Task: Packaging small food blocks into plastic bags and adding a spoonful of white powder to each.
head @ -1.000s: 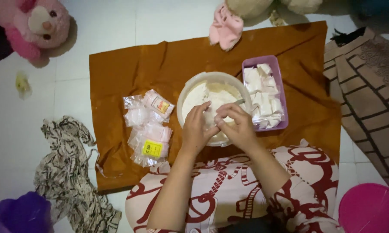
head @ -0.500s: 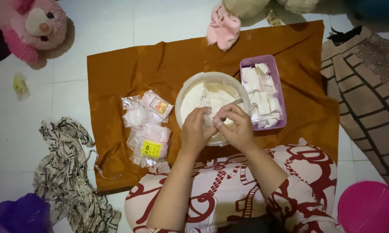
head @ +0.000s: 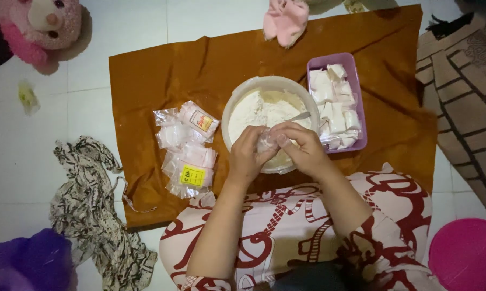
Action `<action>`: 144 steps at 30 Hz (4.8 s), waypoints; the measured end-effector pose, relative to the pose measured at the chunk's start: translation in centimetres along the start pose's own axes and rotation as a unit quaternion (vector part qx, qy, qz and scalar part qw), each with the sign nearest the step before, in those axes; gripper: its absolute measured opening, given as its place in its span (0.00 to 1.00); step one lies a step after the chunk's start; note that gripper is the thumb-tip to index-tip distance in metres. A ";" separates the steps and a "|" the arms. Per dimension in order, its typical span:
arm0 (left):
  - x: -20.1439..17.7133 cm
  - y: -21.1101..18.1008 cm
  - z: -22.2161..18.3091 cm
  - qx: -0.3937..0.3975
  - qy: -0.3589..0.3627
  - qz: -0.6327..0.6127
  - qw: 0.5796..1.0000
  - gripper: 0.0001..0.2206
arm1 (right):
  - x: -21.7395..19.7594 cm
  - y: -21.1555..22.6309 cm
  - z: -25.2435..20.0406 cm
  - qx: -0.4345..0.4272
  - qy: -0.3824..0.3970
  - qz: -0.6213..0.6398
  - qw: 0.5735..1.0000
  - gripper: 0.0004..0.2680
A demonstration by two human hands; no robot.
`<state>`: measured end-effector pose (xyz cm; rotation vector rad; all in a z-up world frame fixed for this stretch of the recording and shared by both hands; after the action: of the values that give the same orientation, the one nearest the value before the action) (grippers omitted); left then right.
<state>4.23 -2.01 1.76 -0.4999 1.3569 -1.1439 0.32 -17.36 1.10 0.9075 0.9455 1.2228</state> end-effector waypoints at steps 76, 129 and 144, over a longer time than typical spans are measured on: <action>0.1 3.4 -0.3 -0.133 0.021 -0.070 0.988 0.23 | -6.3 4.3 0.5 0.004 -0.217 -0.202 0.955 0.18; -1.5 1.6 0.1 -0.179 -0.001 -0.118 0.977 0.23 | -11.6 -6.4 -3.1 0.004 -0.413 -0.152 0.898 0.11; 0.5 1.5 -0.3 -0.015 0.062 0.072 0.995 0.23 | -13.1 -2.7 -1.8 0.031 -0.447 -0.168 0.878 0.18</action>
<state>4.40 -1.75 0.20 -0.3522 1.4944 -1.0518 -1.63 -30.57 -0.82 1.1444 0.3550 0.3702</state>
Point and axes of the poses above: each hand's wrist, its own z-axis towards the middle knuckle, its own x-axis out of the palm, y = z × x, the point moved 5 cm from there along z, towards the middle knuckle, and after that the axes turned 10 degrees about -x, right-handed, at the moved point
